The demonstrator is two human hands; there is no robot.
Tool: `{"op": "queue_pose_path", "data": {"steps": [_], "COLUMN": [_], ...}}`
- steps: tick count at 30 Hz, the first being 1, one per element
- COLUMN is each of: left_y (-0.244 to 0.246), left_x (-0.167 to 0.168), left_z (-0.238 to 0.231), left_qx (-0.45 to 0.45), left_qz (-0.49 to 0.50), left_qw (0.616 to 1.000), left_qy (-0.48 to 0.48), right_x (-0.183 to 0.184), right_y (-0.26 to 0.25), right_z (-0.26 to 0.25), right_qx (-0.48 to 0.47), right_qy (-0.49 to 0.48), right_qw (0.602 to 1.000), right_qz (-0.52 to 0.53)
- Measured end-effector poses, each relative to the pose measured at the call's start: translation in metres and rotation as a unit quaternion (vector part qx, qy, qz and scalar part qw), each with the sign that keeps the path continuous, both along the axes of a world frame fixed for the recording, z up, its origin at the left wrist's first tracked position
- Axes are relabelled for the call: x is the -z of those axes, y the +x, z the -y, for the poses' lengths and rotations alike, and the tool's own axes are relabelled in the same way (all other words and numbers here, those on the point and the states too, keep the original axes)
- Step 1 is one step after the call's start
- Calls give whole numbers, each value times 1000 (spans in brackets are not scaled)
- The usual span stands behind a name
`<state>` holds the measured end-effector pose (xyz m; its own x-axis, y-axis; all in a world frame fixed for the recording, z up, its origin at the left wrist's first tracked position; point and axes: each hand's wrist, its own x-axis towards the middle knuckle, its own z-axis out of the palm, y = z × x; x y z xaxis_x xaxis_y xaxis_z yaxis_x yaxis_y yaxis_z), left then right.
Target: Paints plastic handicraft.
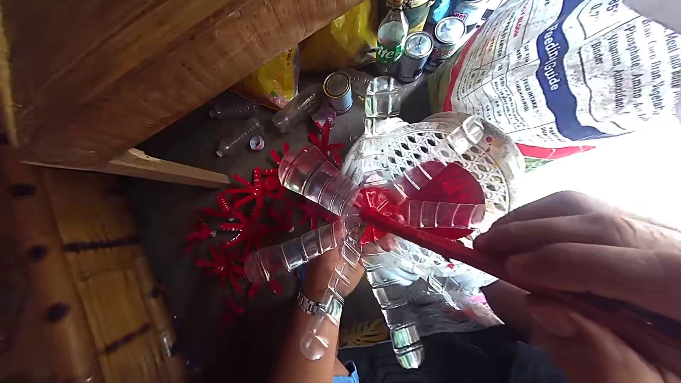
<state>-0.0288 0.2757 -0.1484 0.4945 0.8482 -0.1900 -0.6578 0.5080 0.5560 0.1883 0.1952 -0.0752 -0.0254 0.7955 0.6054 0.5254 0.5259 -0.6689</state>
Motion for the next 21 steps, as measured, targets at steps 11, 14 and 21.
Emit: {"op": "queue_pose_path", "data": {"steps": [11, 14, 21], "left_y": [-3, -4, 0], "left_x": [16, 18, 15], "left_z": [-5, -3, -6], "left_qx": [24, 10, 43], "left_qz": [-18, -24, 8], "left_qw": [999, 1000, 999], "left_qy": [18, -5, 8], "right_x": [2, 7, 7], "right_y": [0, 2, 7], "right_z": [4, 3, 2], "right_qx": [30, 30, 31], "right_qy": [-22, -22, -23], "right_qw": [999, 999, 999], "right_qz": [-27, -34, -27]}}
